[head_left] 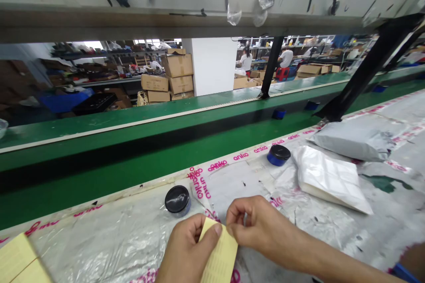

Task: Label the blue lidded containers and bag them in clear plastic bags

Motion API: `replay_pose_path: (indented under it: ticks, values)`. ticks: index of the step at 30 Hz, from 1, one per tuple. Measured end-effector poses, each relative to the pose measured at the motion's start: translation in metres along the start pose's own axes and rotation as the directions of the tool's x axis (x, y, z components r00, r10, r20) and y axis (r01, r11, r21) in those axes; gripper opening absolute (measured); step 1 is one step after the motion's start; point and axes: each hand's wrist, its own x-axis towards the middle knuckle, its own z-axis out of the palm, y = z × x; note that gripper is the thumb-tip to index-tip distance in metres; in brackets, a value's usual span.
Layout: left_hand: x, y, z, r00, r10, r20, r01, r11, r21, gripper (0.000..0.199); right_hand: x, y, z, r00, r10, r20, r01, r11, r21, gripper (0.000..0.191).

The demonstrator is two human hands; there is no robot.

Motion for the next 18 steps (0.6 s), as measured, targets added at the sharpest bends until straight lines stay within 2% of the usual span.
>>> replay_pose_path:
  ticks: [9, 14, 18]
  values:
    - [0.0018, -0.0016, 0.001, 1.0, 0.016, -0.027, -0.015, 0.999, 0.032, 0.034, -0.002, -0.0024, 0.0055, 0.986, -0.157, -0.059, 0.14, 0.965, -0.222, 0.014]
    - [0.0029, -0.0036, 0.0009, 0.999, 0.013, -0.033, -0.012, 1.0, 0.015, 0.034, -0.0036, -0.0013, 0.0061, 0.993, -0.107, -0.044, 0.099, 0.983, -0.154, 0.014]
    - [0.0029, -0.0035, 0.0007, 0.998, 0.011, -0.062, -0.009, 1.0, 0.029, 0.034, -0.0065, -0.0021, 0.0059, 0.991, -0.124, -0.046, 0.117, 0.984, -0.132, 0.013]
